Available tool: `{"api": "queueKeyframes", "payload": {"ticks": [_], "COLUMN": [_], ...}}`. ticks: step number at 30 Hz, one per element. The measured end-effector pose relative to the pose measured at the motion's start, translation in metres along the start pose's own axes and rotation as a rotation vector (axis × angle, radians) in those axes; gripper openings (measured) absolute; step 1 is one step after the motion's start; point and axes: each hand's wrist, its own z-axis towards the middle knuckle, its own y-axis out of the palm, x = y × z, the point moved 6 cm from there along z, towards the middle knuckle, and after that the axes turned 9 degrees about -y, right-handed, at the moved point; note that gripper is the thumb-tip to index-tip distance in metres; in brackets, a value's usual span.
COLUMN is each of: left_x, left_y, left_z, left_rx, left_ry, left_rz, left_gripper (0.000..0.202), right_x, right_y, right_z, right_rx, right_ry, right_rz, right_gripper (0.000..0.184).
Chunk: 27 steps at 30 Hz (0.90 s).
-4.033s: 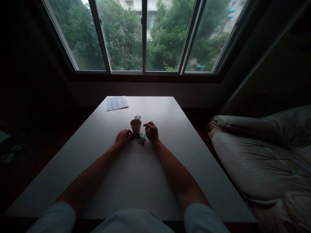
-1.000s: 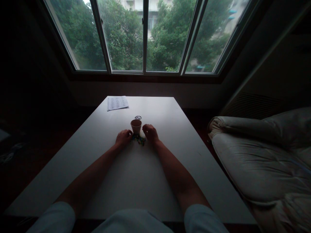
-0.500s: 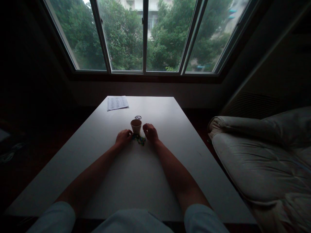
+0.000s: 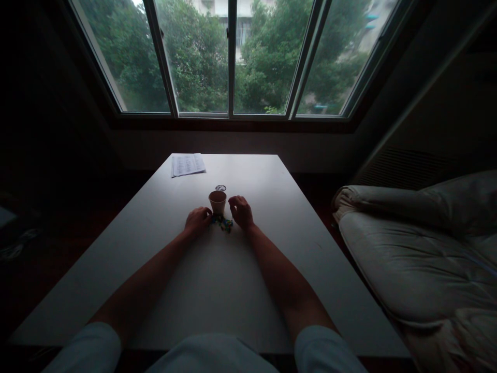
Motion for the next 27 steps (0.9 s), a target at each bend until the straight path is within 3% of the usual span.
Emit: {"api": "queueKeyframes", "payload": {"ticks": [15,27], "left_x": [0.000,0.000], "left_y": [0.002,0.000], "left_z": [0.001,0.001], "left_rx": [0.017,-0.009], "left_ry": [0.021,-0.013], "left_rz": [-0.008,-0.016], "left_gripper": [0.021,0.022], "right_x": [-0.021,-0.040], "right_y": [-0.007,-0.015], "right_z": [0.002,0.009], "right_rx": [0.077,0.095], "right_ry": [-0.032,-0.084], "right_rz": [0.017,0.044], "right_gripper": [0.015,0.028]}}
